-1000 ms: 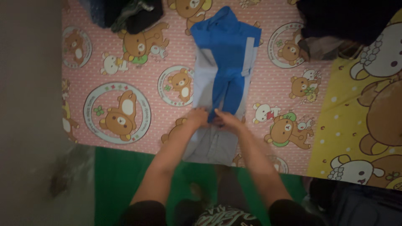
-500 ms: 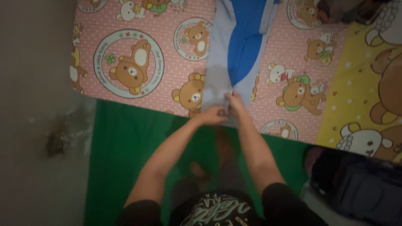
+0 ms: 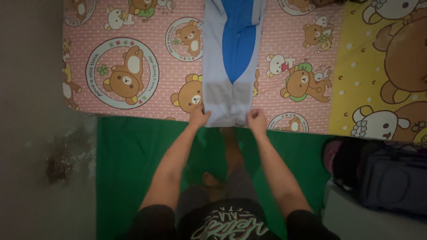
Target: The person folds shirts by hand on a bed and places them into a cabinet.
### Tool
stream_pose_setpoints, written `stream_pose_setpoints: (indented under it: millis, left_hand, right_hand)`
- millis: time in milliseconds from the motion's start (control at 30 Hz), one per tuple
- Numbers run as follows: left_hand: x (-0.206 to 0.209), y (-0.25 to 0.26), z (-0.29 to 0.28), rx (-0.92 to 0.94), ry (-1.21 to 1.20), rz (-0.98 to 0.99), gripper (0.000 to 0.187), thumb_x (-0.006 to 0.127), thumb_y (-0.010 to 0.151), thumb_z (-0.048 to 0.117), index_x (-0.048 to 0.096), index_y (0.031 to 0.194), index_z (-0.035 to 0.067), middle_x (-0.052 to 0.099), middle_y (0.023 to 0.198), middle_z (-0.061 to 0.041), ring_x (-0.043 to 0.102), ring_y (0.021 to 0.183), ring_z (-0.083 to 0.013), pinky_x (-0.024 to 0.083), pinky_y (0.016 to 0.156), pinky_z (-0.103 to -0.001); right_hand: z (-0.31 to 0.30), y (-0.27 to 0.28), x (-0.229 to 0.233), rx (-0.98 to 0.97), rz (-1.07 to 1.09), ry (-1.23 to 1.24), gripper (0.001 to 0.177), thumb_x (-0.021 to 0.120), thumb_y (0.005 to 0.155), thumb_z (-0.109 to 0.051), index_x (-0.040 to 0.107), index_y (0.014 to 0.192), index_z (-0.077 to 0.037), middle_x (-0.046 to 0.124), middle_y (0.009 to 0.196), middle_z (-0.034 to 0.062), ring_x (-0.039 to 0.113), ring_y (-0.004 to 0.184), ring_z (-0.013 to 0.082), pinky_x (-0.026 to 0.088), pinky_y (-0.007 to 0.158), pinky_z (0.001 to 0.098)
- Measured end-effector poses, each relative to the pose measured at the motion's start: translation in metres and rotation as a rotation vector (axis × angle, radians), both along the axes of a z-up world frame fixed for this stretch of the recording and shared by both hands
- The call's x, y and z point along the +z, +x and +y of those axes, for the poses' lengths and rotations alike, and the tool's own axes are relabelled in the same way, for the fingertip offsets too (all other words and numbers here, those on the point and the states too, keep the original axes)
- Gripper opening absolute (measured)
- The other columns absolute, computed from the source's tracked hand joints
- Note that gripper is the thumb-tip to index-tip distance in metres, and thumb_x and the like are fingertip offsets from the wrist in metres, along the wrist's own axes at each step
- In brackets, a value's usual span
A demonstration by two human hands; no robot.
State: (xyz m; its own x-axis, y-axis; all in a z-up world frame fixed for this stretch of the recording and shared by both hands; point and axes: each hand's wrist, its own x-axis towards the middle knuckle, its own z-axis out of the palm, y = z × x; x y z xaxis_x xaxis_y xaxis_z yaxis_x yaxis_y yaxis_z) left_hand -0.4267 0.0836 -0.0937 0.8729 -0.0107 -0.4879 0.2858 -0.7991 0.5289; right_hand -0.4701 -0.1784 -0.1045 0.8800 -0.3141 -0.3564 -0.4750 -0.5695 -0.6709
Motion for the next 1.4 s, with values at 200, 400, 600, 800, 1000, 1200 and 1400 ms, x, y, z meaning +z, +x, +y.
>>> stream_pose_setpoints:
  millis: [200,400,600,800,1000,1200,1400]
  left_hand:
    - [0.062,0.034,-0.014,0.278,-0.542,0.19,0.071,0.055,0.058,0.01,0.019,0.119,0.006,0.048,0.098,-0.007,0.057,0.077,-0.0253,0.051,0.051,-0.035]
    - [0.142,0.123,0.003,0.046,-0.736,0.459,0.058,0.053,0.073,0.011,0.04,0.129,0.01,0.052,0.102,-0.02,0.044,0.07,-0.0262,0.04,0.052,-0.03]
    - [0.075,0.242,-0.008,0.761,-1.05,0.17,0.035,0.046,0.085,0.031,0.048,0.11,0.007,0.055,0.085,-0.008,0.052,0.07,-0.0189,0.043,0.061,-0.033]
    - [-0.001,0.21,-0.011,0.2,-0.26,-0.317,0.035,0.064,0.074,0.033,0.058,0.079,-0.001,0.056,0.069,-0.013,0.051,0.062,-0.0235,0.042,0.057,-0.033]
    - [-0.005,0.176,-0.012,0.014,-0.335,-0.428,0.027,0.064,0.073,0.023,0.056,0.083,0.0,0.057,0.081,-0.017,0.053,0.076,-0.0299,0.043,0.069,-0.035]
    - [0.077,0.18,-0.019,0.262,-0.462,-0.286,0.049,0.058,0.072,0.018,0.034,0.112,0.001,0.055,0.086,-0.016,0.055,0.077,-0.0284,0.041,0.07,-0.033]
    - [0.075,0.115,-0.009,-0.002,-0.413,-0.41,0.019,0.059,0.087,0.017,0.058,0.102,0.006,0.062,0.087,-0.014,0.057,0.076,-0.0212,0.045,0.069,-0.029]
  right_hand:
    - [0.002,0.034,0.024,0.023,-0.159,0.342,0.056,0.063,0.063,-0.011,0.032,0.109,-0.001,0.05,0.071,0.0078,0.051,0.066,0.0221,0.044,0.057,0.034]
    - [-0.026,0.128,0.123,0.101,0.247,0.926,0.035,0.052,0.074,-0.007,0.046,0.109,-0.004,0.05,0.075,0.0032,0.049,0.066,0.0137,0.04,0.054,0.0276]
    - [-0.054,0.236,0.109,-0.381,0.176,1.233,0.032,0.038,0.082,-0.033,0.054,0.096,-0.009,0.058,0.075,0.0099,0.054,0.064,0.015,0.043,0.052,0.0244]
    - [-0.037,0.215,0.042,0.14,-0.156,0.326,0.036,0.057,0.077,-0.03,0.054,0.091,0.003,0.058,0.071,0.0084,0.056,0.057,0.0156,0.045,0.05,0.0293]
    - [-0.007,0.188,0.063,-0.035,-0.211,-0.016,0.03,0.052,0.081,-0.024,0.059,0.075,0.004,0.052,0.057,0.0194,0.05,0.052,0.0276,0.039,0.054,0.0353]
    - [-0.006,0.174,0.075,-0.032,-0.477,0.103,0.03,0.054,0.079,-0.018,0.046,0.096,0.005,0.053,0.074,0.0166,0.053,0.065,0.0252,0.041,0.059,0.0357]
    - [-0.012,0.11,0.078,0.071,-0.232,0.234,0.019,0.052,0.081,-0.011,0.058,0.098,-0.005,0.058,0.078,0.0063,0.05,0.059,0.0141,0.042,0.054,0.0251]
